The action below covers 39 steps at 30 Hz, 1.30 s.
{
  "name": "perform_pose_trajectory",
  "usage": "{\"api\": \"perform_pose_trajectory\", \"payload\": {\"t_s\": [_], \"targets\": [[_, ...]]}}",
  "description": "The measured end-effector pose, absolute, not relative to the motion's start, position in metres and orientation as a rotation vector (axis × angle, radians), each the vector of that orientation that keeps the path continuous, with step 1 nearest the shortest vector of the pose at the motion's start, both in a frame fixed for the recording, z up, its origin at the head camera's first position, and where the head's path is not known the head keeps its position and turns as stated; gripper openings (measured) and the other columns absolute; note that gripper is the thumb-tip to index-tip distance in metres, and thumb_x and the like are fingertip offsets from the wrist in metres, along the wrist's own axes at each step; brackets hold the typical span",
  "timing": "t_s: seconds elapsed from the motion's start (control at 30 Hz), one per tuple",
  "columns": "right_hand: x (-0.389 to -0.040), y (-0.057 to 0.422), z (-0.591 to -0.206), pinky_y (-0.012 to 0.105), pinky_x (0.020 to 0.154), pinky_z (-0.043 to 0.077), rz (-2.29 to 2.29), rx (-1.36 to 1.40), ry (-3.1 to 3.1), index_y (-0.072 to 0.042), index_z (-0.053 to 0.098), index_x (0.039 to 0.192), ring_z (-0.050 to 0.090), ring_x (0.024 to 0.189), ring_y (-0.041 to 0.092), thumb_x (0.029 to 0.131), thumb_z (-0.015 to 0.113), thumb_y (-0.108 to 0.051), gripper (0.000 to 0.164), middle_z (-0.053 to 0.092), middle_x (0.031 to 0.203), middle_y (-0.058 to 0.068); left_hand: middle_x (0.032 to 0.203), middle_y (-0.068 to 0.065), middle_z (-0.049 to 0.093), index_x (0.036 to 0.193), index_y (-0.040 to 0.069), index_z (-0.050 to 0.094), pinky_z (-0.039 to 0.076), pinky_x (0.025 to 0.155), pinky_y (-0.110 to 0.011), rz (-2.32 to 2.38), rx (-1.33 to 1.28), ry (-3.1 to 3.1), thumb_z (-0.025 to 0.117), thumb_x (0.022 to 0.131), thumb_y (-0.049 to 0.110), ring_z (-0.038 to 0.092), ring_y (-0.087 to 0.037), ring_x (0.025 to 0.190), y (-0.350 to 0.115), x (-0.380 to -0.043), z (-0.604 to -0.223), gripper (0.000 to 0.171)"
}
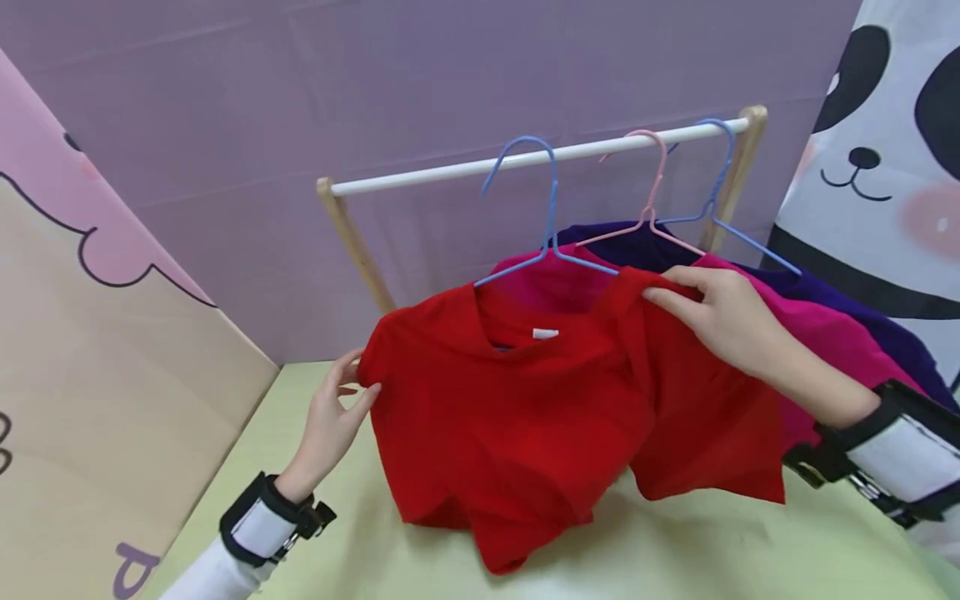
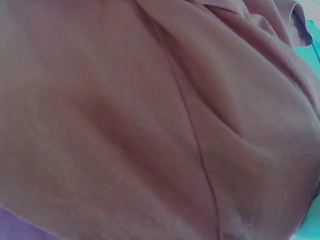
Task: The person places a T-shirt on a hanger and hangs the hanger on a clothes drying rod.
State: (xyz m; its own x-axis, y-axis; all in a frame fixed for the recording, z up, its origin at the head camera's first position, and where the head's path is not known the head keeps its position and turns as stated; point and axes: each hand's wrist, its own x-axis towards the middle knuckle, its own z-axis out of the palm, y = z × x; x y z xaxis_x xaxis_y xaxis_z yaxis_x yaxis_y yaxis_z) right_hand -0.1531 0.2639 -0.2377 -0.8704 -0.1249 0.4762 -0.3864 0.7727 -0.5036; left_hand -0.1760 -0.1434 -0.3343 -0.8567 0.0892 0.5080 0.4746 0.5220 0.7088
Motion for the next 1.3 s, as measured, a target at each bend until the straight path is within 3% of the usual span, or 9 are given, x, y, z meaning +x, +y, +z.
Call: {"api": "perform_pose_trajectory", "payload": {"t_s": [0.17,0.5,0.73,1.07,1.3], "targets": [[-0.166,0.271,-0.229,0.02,0.048,0.034,0.83,0.318,-2.562,-0.002,0.063,0.101,0.043,0.057,0.01,0.089,0.053,-0.02,0.024,0.055,0.07,0.007,0.106,-0.015,0.054,0.121,0.0,0.047,0.041,0.077,-0.04,-1.257,-0.478,-2.407,0.06,0.081,0.001,0.05,-0.027,0.094,-0.145,-0.176,-0.34,0.042],[-0.19,0.271,-0.226,0.023,0.05,0.032,0.823,0.262,-2.542,0.001,0.062,0.101,0.04,0.065,0.014,0.091,0.049,-0.029,0.034,0.055,0.082,0.016,0.098,-0.008,0.057,0.103,0.002,0.062,0.042,0.074,-0.035,-1.167,-0.539,-2.443,0.063,0.079,0.001,0.051,-0.023,0.09,-0.144,-0.176,-0.348,0.024],[-0.196,0.263,-0.238,0.026,0.047,0.025,0.802,0.235,-2.512,0.001,0.062,0.092,0.035,0.054,0.012,0.089,0.053,-0.028,0.03,0.043,0.061,0.008,0.098,-0.007,0.057,0.1,0.005,0.064,0.041,0.076,-0.036,-1.208,-0.522,-2.519,0.062,0.081,0.003,0.05,-0.024,0.092,-0.143,-0.174,-0.349,0.019],[-0.194,0.263,-0.252,0.024,0.048,0.025,0.827,0.238,-2.513,-0.001,0.063,0.088,0.035,0.051,0.008,0.088,0.055,-0.026,0.026,0.041,0.057,0.003,0.095,-0.007,0.057,0.097,0.006,0.066,0.043,0.079,-0.043,-1.223,-0.529,-2.56,0.062,0.08,0.004,0.051,-0.025,0.093,-0.14,-0.171,-0.358,0.017],[-0.193,0.264,-0.257,0.025,0.047,0.026,0.827,0.245,-2.53,-0.001,0.062,0.091,0.035,0.048,0.009,0.088,0.055,-0.026,0.026,0.042,0.056,0.003,0.097,-0.005,0.056,0.098,0.008,0.065,0.044,0.079,-0.04,-1.242,-0.514,-2.627,0.062,0.081,0.005,0.051,-0.021,0.094,-0.138,-0.17,-0.363,0.017]]}}
